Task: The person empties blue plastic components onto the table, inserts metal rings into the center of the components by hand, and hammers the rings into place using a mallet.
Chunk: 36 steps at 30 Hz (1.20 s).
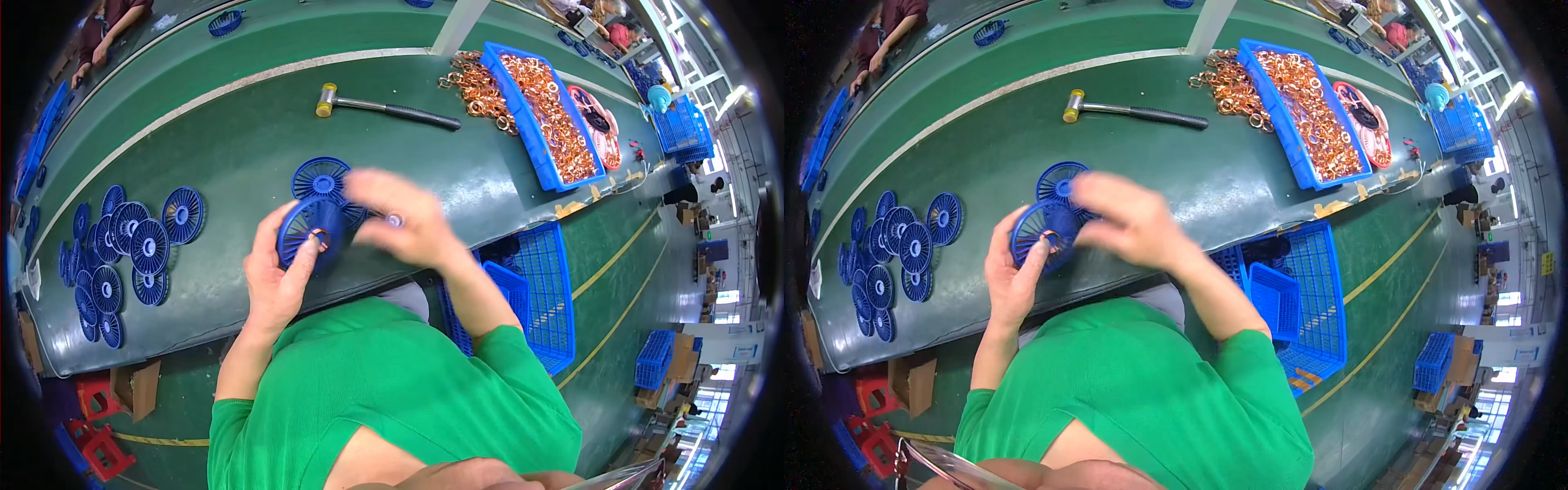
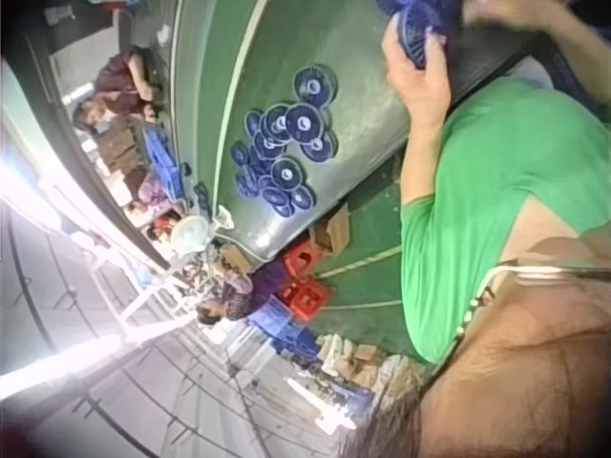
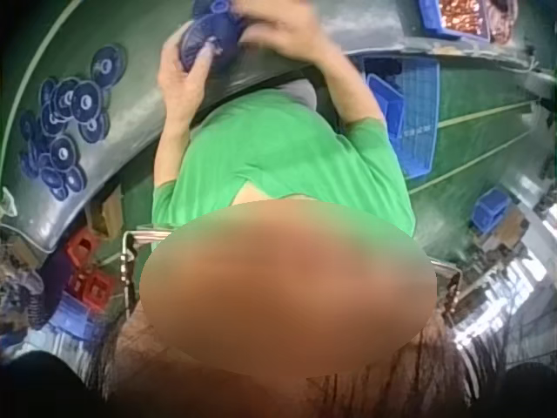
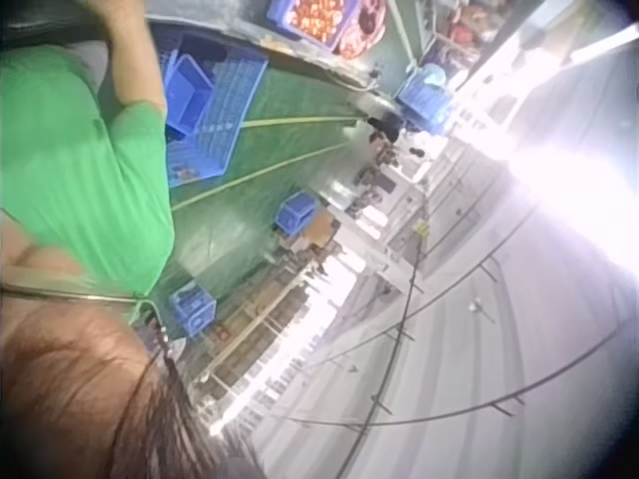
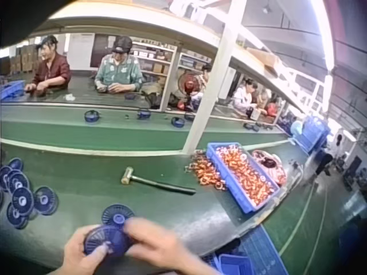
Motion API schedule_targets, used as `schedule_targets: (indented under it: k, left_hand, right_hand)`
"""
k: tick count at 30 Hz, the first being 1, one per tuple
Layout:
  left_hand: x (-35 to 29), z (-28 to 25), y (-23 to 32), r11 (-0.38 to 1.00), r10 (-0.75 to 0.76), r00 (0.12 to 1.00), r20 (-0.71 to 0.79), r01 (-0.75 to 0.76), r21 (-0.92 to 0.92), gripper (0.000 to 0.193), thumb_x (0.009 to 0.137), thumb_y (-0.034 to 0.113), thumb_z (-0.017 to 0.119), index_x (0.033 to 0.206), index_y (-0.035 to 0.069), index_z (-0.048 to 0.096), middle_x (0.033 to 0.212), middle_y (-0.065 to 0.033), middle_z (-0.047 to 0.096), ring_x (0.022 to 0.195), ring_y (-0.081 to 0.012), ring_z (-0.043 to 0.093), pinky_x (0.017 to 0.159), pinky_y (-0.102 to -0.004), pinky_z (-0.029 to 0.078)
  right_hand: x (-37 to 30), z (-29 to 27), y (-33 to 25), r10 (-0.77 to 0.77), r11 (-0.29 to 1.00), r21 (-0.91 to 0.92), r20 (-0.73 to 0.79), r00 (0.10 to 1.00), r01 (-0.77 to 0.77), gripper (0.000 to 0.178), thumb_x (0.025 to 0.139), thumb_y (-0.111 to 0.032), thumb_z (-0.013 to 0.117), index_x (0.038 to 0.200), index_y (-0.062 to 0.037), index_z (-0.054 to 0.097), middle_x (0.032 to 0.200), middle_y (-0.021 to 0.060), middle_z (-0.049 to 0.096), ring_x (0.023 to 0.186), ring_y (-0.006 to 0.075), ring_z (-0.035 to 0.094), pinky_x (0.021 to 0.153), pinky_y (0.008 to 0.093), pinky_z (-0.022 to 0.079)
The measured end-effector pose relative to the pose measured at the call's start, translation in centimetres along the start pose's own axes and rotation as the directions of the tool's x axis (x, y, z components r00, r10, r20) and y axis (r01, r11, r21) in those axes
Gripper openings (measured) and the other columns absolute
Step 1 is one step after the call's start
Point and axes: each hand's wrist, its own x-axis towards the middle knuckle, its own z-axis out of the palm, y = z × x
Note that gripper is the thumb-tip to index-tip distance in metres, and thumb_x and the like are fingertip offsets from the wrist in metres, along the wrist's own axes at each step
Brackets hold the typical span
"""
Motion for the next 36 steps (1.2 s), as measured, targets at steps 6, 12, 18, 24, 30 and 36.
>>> schedule_targets:
  k: [6,12,18,24,30,36]
  left_hand:
    - [0.7,-1.7,-1.6,0.692,0.372,0.927,0.051,-0.314,0.651,0.043,0.084,-0.002,0.062,0.126,0.009,0.057,0.118,-0.0136,0.065,0.112,-0.0322,0.061,0.098,-0.0442,0.044]
    - [0.6,-2.6,-2.0,0.589,0.170,0.968,0.186,-0.251,0.768,0.054,0.086,0.028,0.066,0.136,0.013,0.049,0.146,-0.0222,0.037,0.138,-0.0410,0.029,0.113,-0.0559,0.019]
    - [2.7,-8.8,-2.8,0.308,0.237,0.970,-0.063,-0.014,0.951,0.071,0.082,0.044,0.067,0.138,0.008,0.042,0.143,-0.0290,0.035,0.137,-0.0432,0.028,0.111,-0.0596,0.018]
    - [4.7,-15.8,-3.3,0.097,-0.022,0.991,-0.135,0.136,0.986,0.089,0.071,0.053,0.073,0.143,0.012,0.039,0.142,-0.0227,0.044,0.141,-0.0404,0.024,0.108,-0.0669,0.011]
    - [4.5,-16.0,-2.3,0.076,-0.099,0.992,-0.083,0.090,0.993,0.058,0.082,0.040,0.065,0.128,0.005,0.056,0.130,-0.0238,0.055,0.136,-0.0346,0.037,0.114,-0.0558,0.012]
    - [5.1,-14.4,-1.6,0.401,0.312,0.895,-0.320,0.182,0.898,0.026,0.093,0.025,0.055,0.096,0.001,0.063,0.079,-0.0167,0.065,0.082,-0.0352,0.063,0.076,-0.0434,0.047]
  right_hand:
    - [-1.8,-12.3,14.7,0.350,0.359,-0.641,-0.581,0.735,-0.678,0.042,0.085,-0.033,0.067,0.113,-0.0021,0.062,0.102,0.0214,0.065,0.098,0.0377,0.062,0.085,0.0466,0.050]
    - [-4.2,-15.5,18.2,0.507,0.368,-0.640,-0.470,0.723,-0.674,0.025,0.084,-0.027,0.066,0.083,-0.0021,0.067,0.086,0.0197,0.064,0.088,0.0368,0.060,0.079,0.0460,0.049]
    - [-5.3,-15.0,15.3,0.608,0.564,-0.355,-0.433,0.665,-0.746,0.024,0.092,-0.024,0.063,0.087,-0.0001,0.065,0.069,0.0089,0.064,0.061,0.0145,0.061,0.059,0.0319,0.049]
    - [-4.5,-14.2,14.3,0.366,0.354,-0.742,-0.450,0.814,-0.569,0.027,0.088,-0.030,0.063,0.086,-0.0033,0.064,0.088,0.0216,0.064,0.084,0.0405,0.062,0.075,0.0492,0.050]
    - [-4.1,-10.9,11.2,0.336,0.601,-0.615,-0.386,0.859,-0.511,0.012,0.087,-0.016,0.065,0.090,-0.0049,0.065,0.089,0.0166,0.064,0.082,0.0346,0.064,0.071,0.0424,0.051]
    - [-1.2,-7.1,3.7,0.047,0.841,-0.486,-0.371,0.927,-0.237,0.011,0.080,-0.003,0.070,0.090,-0.0017,0.065,0.088,0.0113,0.066,0.080,0.0283,0.063,0.071,0.0348,0.051]
